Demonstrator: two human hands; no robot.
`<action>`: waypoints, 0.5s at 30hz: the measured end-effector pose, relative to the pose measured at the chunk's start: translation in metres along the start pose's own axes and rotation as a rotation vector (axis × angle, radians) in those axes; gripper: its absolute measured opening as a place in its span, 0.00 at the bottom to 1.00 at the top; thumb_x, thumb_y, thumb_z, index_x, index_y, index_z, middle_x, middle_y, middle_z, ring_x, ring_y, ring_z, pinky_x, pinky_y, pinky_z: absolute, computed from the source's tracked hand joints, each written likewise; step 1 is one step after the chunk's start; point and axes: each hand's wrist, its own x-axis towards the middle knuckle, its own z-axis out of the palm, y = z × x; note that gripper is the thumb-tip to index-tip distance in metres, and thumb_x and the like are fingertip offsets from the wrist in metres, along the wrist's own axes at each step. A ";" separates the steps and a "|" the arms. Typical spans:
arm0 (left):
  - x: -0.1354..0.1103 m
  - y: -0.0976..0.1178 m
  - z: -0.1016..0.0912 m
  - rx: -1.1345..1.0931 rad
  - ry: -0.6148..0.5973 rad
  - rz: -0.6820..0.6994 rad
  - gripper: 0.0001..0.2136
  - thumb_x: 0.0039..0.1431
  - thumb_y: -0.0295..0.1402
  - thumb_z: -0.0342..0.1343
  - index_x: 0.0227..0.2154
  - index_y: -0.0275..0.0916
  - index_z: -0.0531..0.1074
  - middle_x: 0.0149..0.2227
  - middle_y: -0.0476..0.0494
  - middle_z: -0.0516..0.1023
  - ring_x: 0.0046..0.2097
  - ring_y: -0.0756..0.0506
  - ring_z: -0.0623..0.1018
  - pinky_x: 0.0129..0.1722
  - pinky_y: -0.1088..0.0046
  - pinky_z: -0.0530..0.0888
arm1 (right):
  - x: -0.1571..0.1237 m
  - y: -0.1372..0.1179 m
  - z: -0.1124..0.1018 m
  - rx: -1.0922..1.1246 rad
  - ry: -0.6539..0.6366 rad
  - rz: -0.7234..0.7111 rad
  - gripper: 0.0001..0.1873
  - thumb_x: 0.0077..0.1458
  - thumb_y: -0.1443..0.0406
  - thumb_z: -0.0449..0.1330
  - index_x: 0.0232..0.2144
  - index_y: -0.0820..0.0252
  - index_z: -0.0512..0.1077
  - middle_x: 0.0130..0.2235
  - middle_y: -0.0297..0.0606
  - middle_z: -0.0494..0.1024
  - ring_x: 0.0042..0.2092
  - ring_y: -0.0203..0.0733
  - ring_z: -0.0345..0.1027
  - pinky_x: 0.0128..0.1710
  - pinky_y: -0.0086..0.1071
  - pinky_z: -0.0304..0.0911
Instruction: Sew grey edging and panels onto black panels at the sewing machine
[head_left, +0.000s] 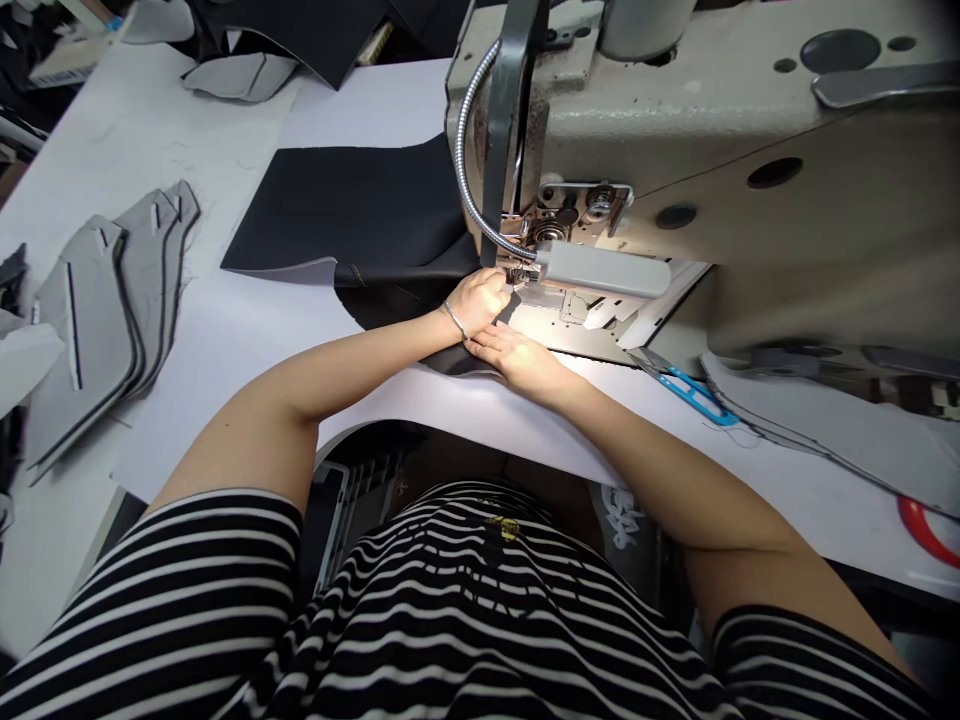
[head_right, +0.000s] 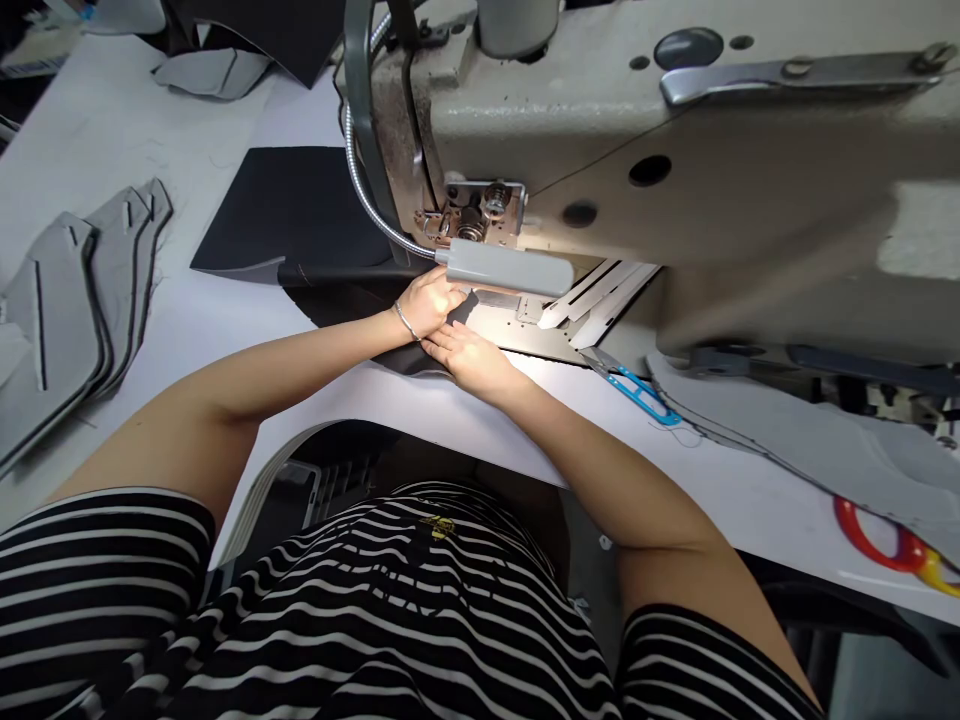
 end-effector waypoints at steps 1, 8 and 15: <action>0.001 0.000 0.002 -0.002 0.002 -0.009 0.13 0.64 0.28 0.45 0.30 0.36 0.74 0.37 0.39 0.74 0.45 0.43 0.71 0.48 0.66 0.67 | 0.005 -0.003 0.003 -0.038 0.002 0.016 0.23 0.61 0.70 0.51 0.59 0.67 0.65 0.61 0.49 0.65 0.65 0.47 0.53 0.66 0.47 0.49; 0.002 -0.008 0.000 0.028 -0.006 0.056 0.14 0.65 0.30 0.43 0.34 0.36 0.74 0.39 0.37 0.75 0.44 0.43 0.71 0.46 0.65 0.67 | 0.051 -0.029 0.024 -0.143 -0.023 0.305 0.34 0.59 0.57 0.55 0.61 0.76 0.60 0.63 0.59 0.60 0.66 0.58 0.47 0.67 0.51 0.39; 0.006 -0.029 -0.013 0.065 -0.035 0.256 0.18 0.67 0.31 0.38 0.32 0.38 0.74 0.36 0.38 0.75 0.39 0.44 0.71 0.43 0.63 0.67 | 0.080 -0.042 0.037 -0.205 -0.025 0.477 0.31 0.61 0.61 0.50 0.62 0.76 0.59 0.63 0.58 0.58 0.67 0.58 0.45 0.67 0.53 0.35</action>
